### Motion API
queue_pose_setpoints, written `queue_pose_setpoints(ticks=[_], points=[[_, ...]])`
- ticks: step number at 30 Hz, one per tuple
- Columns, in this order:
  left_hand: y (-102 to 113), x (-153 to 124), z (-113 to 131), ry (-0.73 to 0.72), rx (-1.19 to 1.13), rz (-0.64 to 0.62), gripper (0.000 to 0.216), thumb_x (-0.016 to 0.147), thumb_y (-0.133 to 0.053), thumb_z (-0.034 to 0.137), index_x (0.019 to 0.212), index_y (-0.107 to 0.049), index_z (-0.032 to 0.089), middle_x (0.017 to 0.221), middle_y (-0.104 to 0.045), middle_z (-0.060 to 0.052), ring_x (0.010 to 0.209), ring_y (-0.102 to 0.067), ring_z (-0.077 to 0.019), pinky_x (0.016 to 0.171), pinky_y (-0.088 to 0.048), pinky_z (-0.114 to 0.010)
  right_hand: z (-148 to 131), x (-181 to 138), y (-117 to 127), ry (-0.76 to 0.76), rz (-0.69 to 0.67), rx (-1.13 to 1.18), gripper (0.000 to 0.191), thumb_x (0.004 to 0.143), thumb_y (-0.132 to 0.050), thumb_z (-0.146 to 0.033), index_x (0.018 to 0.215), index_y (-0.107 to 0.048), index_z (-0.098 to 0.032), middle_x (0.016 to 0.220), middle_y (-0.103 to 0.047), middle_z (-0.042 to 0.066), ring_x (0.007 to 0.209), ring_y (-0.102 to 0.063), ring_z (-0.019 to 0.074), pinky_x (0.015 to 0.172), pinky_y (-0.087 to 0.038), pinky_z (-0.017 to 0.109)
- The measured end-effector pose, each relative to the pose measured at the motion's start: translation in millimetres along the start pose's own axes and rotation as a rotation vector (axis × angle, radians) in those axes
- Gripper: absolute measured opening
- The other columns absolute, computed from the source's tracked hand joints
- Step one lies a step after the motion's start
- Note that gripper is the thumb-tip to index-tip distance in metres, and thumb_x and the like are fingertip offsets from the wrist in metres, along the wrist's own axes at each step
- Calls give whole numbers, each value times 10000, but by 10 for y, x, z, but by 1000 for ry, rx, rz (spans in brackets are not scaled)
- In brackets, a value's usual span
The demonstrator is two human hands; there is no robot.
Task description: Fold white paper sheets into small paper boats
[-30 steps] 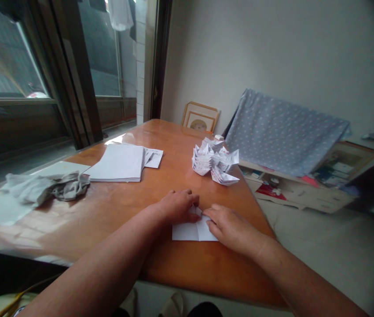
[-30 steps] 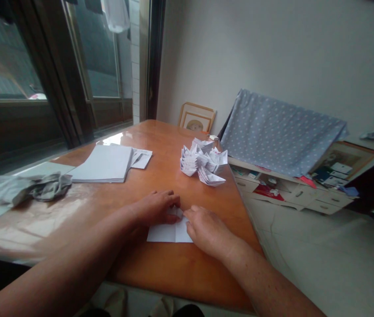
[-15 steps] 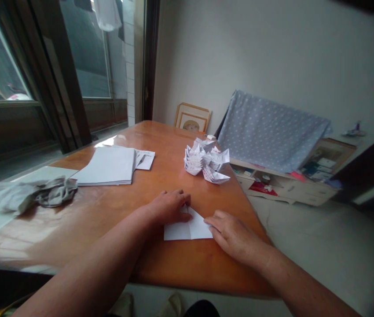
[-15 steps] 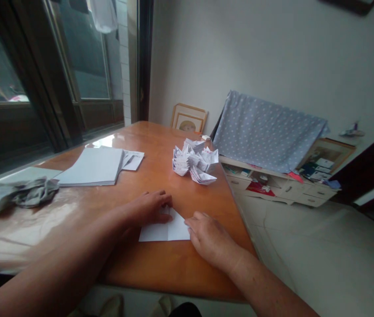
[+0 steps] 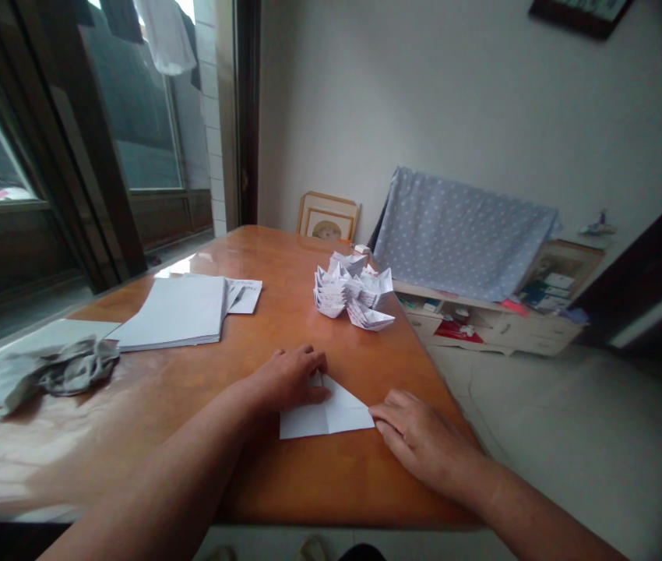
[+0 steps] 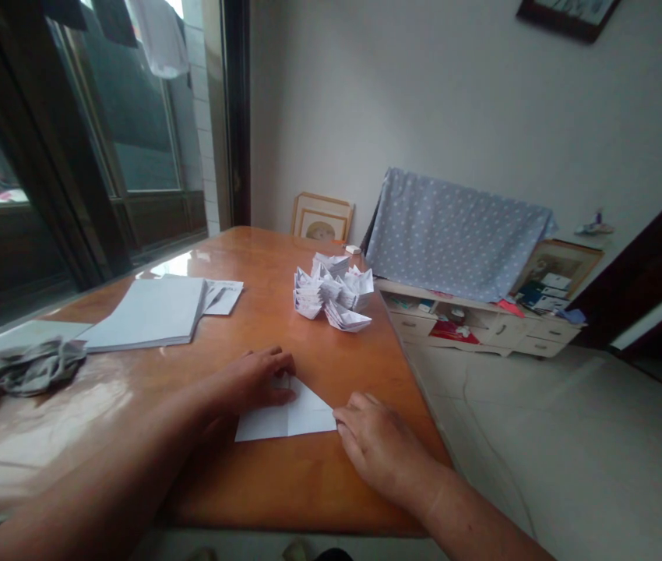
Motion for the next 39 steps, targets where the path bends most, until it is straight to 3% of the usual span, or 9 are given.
queue_pose_setpoints(ticks=[5,10,15,19,23,32,36,39], points=[[52,-23,77,-36,11,5,283,815,-683,387,1068,-657,262,1087,-637,-50,924,-648,-226,796,-482,-323,36,61,49,-41,20,138,195,949,-526,-212,894,-712,-214,869,-646,25,789,-609,161,737,-434,271],[43,-11,111,-88,-27,29,316,808,-690,359,1105,-662,255,1085,-644,-62,988,-640,-250,838,-495,-337,47,352,139,-86,136,197,193,932,-535,-239,774,-638,-195,794,-665,7,751,-601,148,667,-386,255],[40,-13,123,-72,-77,15,382,786,-671,276,1165,-628,249,1110,-662,-61,1025,-634,-256,849,-502,-344,64,753,180,-143,150,182,185,926,-547,-305,806,-638,-197,779,-680,8,712,-580,149,603,-336,246],[8,1,98,-55,-105,39,483,778,-687,301,1245,-571,254,1138,-662,-62,1063,-624,-263,898,-495,-371,38,938,55,-137,74,227,175,902,-598,-353,865,-672,-199,826,-714,23,746,-608,163,605,-334,244],[-69,34,53,-56,-129,70,518,753,-723,308,1240,-550,264,1198,-648,-65,1094,-619,-266,932,-490,-383,-16,930,-106,-93,64,296,134,870,-609,-283,962,-669,-207,922,-732,29,810,-641,175,631,-352,242],[-189,91,-40,-101,-127,190,547,742,-762,311,1251,-563,290,1194,-642,-52,1099,-622,-262,944,-511,-386,2,878,-229,-138,48,518,411,757,-666,-153,1160,-627,-226,855,-683,-23,691,-579,122,574,-343,213],[-152,131,-71,-86,-80,211,541,776,-753,376,1276,-572,278,1237,-641,-83,1156,-606,-298,981,-499,-418,71,899,-243,-152,43,560,421,734,-678,-145,1141,-611,-228,846,-657,-35,683,-558,114,551,-332,209],[-114,158,-137,-17,-67,267,436,865,-658,434,1262,-596,264,1209,-655,-91,1145,-616,-300,974,-492,-427,155,884,-217,-190,71,448,360,737,-674,-184,1086,-600,-233,824,-644,-37,692,-554,121,551,-306,216]])
Point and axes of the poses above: each hand's wrist, its own x-axis towards the middle knuckle, its own y-axis out of the back of the hand, z = x × y, the point moved 1 cm from there along x, towards the middle knuckle
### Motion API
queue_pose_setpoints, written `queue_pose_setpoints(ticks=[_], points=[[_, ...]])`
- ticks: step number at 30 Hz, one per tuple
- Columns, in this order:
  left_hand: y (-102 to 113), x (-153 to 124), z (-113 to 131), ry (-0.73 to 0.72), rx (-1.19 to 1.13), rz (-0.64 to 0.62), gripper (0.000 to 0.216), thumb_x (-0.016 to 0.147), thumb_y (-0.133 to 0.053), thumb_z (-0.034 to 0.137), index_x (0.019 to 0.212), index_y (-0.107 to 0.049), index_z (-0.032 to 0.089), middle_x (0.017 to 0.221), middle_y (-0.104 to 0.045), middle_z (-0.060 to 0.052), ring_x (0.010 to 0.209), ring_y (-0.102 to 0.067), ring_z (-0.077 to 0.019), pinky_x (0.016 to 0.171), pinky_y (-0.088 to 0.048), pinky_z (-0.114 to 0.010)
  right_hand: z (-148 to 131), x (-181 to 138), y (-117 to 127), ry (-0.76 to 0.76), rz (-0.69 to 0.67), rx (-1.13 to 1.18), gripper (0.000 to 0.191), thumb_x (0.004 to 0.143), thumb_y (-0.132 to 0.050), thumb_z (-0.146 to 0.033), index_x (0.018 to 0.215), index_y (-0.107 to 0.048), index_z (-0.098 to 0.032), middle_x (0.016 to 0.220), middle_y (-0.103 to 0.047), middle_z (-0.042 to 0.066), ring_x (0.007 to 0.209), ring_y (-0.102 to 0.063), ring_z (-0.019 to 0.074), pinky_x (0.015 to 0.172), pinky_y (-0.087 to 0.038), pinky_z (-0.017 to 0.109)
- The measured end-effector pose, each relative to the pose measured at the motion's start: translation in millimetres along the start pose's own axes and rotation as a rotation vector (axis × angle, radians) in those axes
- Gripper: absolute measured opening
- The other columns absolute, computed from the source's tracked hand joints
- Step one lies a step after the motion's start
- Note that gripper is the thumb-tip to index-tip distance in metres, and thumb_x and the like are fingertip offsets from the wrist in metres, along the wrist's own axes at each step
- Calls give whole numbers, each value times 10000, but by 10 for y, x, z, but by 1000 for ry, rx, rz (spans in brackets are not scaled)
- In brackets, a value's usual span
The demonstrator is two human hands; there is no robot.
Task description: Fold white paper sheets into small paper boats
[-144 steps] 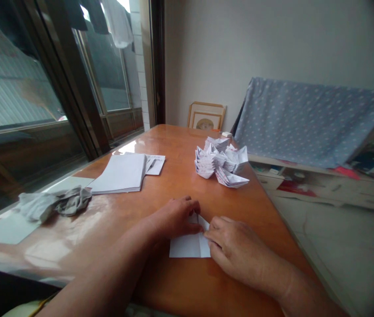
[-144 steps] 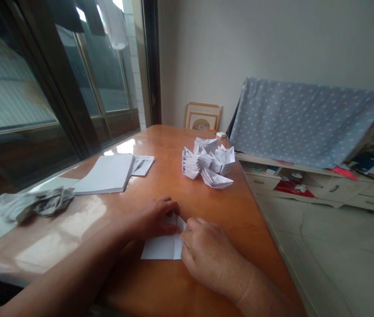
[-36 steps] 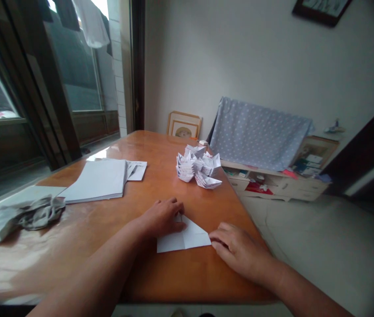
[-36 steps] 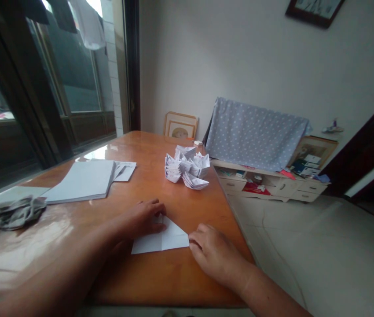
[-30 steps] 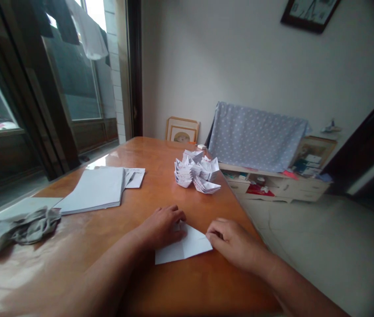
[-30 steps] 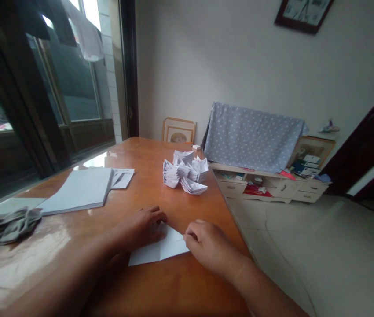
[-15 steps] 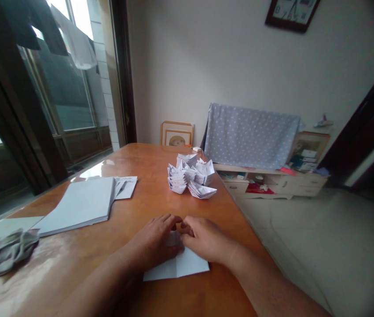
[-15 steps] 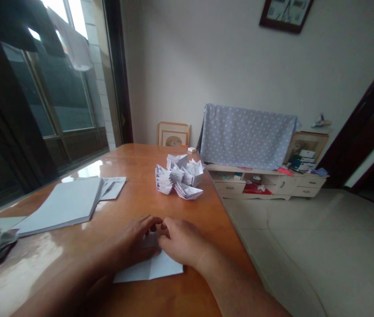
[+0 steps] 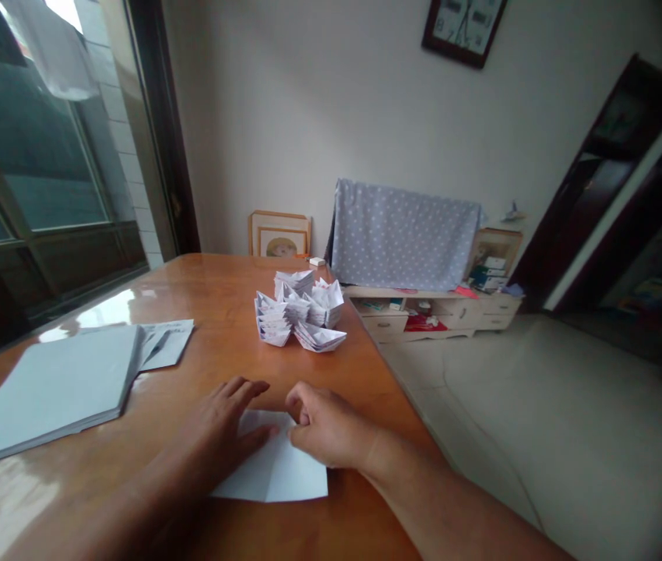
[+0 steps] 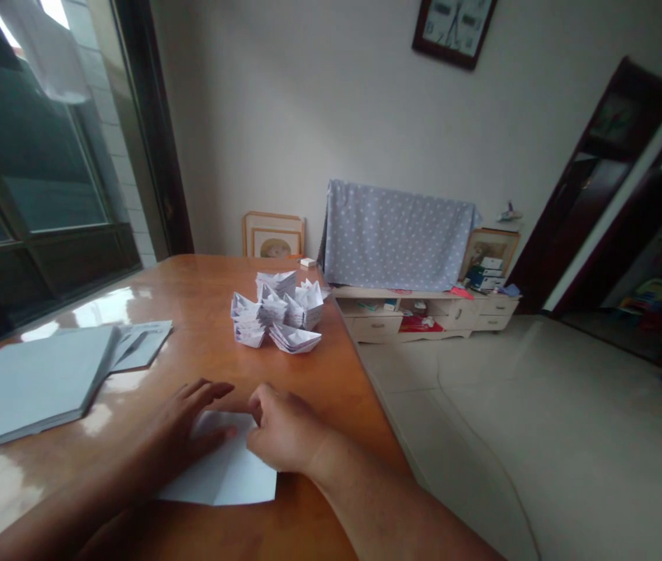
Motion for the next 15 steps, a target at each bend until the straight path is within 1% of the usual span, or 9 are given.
queue_pose_setpoints(ticks=[2,3,5,7,8,11,13,15], points=[[28,4,-41,81,10,41,398,907,-590,482,1219,-624,237,1152,-665,-94,1056,-646,-289,903,-507,-420,28,-18,49,11,7,-93,317,737,-653,-180,1044,-599,-235,807,-641,-36,688,-545,125,553,-286,225],[44,-1,-53,126,12,54,399,919,-562,499,1198,-635,222,1124,-669,-95,999,-657,-278,852,-512,-405,34,-30,68,26,-12,-124,271,744,-652,-190,1008,-603,-232,809,-641,-32,687,-543,126,554,-282,230],[77,-17,-54,199,9,57,376,940,-523,480,1159,-654,204,1051,-683,-89,897,-661,-248,770,-498,-365,38,-49,96,48,-20,-182,183,765,-633,-195,944,-606,-221,813,-642,-20,697,-549,132,567,-286,238],[113,-29,-33,260,-1,87,335,939,-520,450,1094,-670,194,966,-696,-73,835,-654,-226,723,-471,-332,30,-56,103,89,-17,-211,183,776,-622,-183,956,-620,-214,851,-652,-3,737,-569,145,597,-313,242],[128,-31,-21,288,-3,87,319,942,-513,454,1026,-680,195,921,-700,-61,806,-650,-217,694,-454,-318,24,-56,98,114,-17,-217,188,779,-612,-167,960,-635,-210,882,-661,9,773,-583,153,626,-334,244],[158,-32,7,357,-11,27,399,960,-460,522,869,-679,200,808,-701,-46,715,-632,-205,613,-388,-301,-3,-60,70,177,-39,-213,280,797,-569,-125,1037,-690,-205,974,-684,44,877,-616,175,739,-387,251],[165,-35,12,383,-26,-23,477,959,-428,584,830,-677,198,777,-702,-53,688,-626,-208,594,-364,-300,-27,-68,56,197,-52,-215,320,816,-547,-123,1080,-711,-200,992,-693,59,912,-627,186,786,-401,256],[159,-41,10,383,-44,-60,499,947,-434,613,835,-687,197,800,-716,-65,710,-636,-219,599,-363,-301,-53,-79,48,196,-58,-223,305,832,-548,-143,1077,-723,-192,978,-696,67,913,-631,194,798,-407,260]])
Point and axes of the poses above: each hand's wrist, its own x-axis towards the middle knuckle, its own y-axis out of the back of the hand, z = x × y, the point moved 1 cm from there along x, towards the middle knuckle
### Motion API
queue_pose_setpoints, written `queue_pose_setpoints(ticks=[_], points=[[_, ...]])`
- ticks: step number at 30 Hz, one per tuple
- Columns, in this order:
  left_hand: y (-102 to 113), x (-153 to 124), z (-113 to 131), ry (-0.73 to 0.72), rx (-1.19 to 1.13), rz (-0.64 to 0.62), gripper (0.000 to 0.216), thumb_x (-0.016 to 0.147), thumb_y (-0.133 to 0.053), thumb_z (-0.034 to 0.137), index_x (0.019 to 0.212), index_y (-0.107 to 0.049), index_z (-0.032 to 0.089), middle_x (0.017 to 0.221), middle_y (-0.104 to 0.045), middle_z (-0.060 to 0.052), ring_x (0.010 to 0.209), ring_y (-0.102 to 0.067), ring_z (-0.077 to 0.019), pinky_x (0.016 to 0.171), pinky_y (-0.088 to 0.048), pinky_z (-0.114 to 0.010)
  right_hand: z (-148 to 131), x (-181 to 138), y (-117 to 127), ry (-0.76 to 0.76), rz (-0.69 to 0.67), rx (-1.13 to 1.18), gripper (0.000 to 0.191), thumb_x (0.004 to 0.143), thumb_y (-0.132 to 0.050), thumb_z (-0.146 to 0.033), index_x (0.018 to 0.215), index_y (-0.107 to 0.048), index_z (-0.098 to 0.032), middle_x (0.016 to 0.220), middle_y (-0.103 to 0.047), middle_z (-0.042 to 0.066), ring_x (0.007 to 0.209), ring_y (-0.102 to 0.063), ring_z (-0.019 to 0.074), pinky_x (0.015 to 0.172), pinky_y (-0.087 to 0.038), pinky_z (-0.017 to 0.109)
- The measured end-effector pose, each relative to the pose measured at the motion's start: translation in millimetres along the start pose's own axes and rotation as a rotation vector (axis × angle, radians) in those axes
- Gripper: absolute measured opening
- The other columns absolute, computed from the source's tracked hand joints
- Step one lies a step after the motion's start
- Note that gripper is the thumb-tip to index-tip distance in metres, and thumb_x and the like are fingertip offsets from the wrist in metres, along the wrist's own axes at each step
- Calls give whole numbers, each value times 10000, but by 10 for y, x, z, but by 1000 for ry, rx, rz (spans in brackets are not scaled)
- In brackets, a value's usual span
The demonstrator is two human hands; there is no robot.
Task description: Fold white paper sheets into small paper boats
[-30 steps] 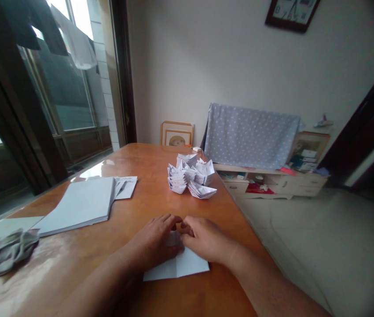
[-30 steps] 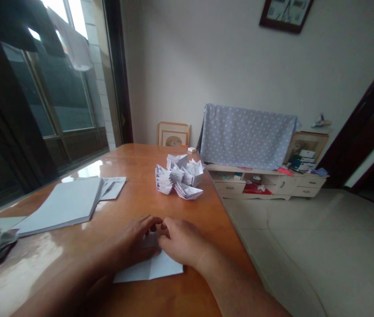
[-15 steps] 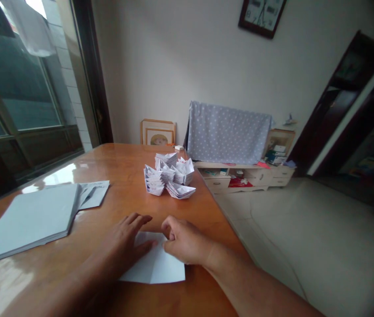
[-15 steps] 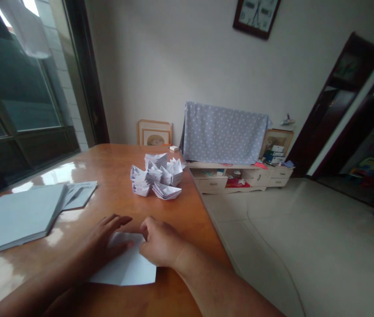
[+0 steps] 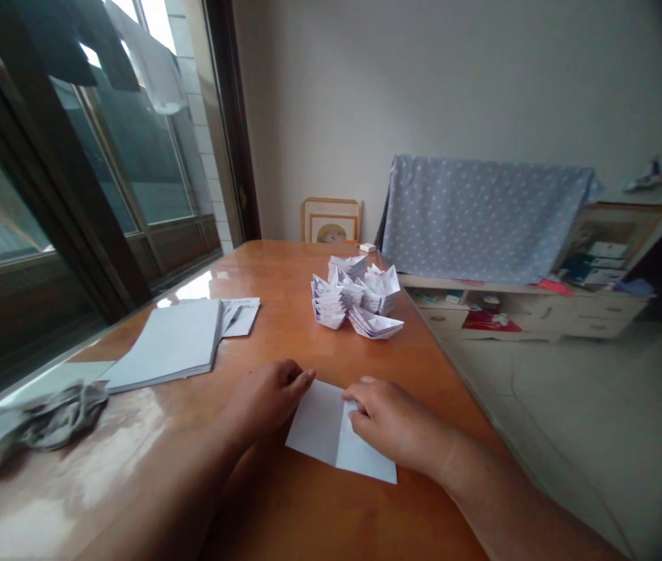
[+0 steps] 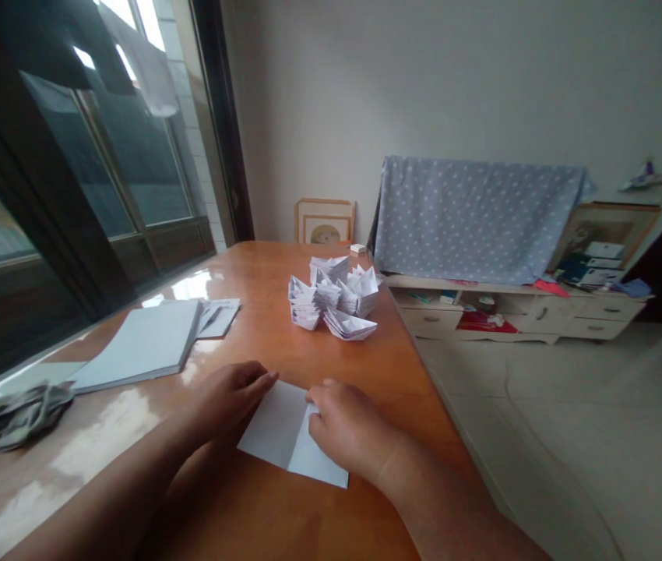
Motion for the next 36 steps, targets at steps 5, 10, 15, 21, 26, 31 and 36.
queue_pose_setpoints(ticks=[5,10,15,21,26,31,36], points=[[-70,11,-9,8,-134,8,334,892,-564,504,902,-675,189,874,-725,-68,776,-651,-226,625,-404,-292,-42,0,-2,-32,-11,-17,248,854,-572,-200,1045,-729,-190,979,-694,74,906,-638,205,792,-418,269],[-160,24,11,-15,-345,51,259,836,-623,340,1030,-591,171,866,-685,-45,764,-640,-199,638,-452,-286,-57,0,6,-20,-24,-25,333,876,-558,-204,1175,-703,-211,1043,-696,80,981,-647,219,852,-431,276],[-224,24,-7,-47,-452,28,348,826,-615,258,1150,-508,187,775,-630,14,643,-583,-148,555,-405,-249,-108,-26,17,-22,-65,-77,289,930,-521,-235,1152,-706,-222,1032,-676,80,954,-653,217,825,-440,278],[-227,-19,75,-165,-495,20,427,773,-572,120,1188,-510,205,797,-627,25,679,-590,-137,595,-436,-243,-147,-53,-9,-13,-77,-179,238,959,-501,-248,1114,-675,-197,1067,-660,93,949,-651,227,791,-431,294],[-230,-104,158,-228,-518,-8,434,808,-536,96,1222,-520,229,1005,-717,-24,869,-681,-167,731,-519,-276,-110,-45,-12,-23,-92,-164,204,958,-517,-256,1088,-667,-206,1064,-653,86,970,-651,226,799,-429,293],[-234,-174,196,-272,-416,-6,368,829,-516,91,1155,-610,234,1077,-727,-26,945,-690,-173,781,-525,-271,-108,-46,-20,-48,-77,-124,253,946,-528,-232,1178,-623,-198,1121,-661,100,1041,-642,242,854,-432,305],[-193,-205,277,-276,-365,-24,364,830,-504,80,1130,-653,223,1031,-737,-20,913,-684,-177,777,-523,-267,-115,-43,-42,-130,-58,-134,216,915,-546,-210,1122,-592,-168,1093,-679,125,1035,-646,260,845,-433,327]])
Point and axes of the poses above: each hand's wrist, its own x-axis towards the middle knuckle, its own y-axis out of the back of the hand, z = x × y, the point moved 1 cm from there along x, towards the middle knuckle
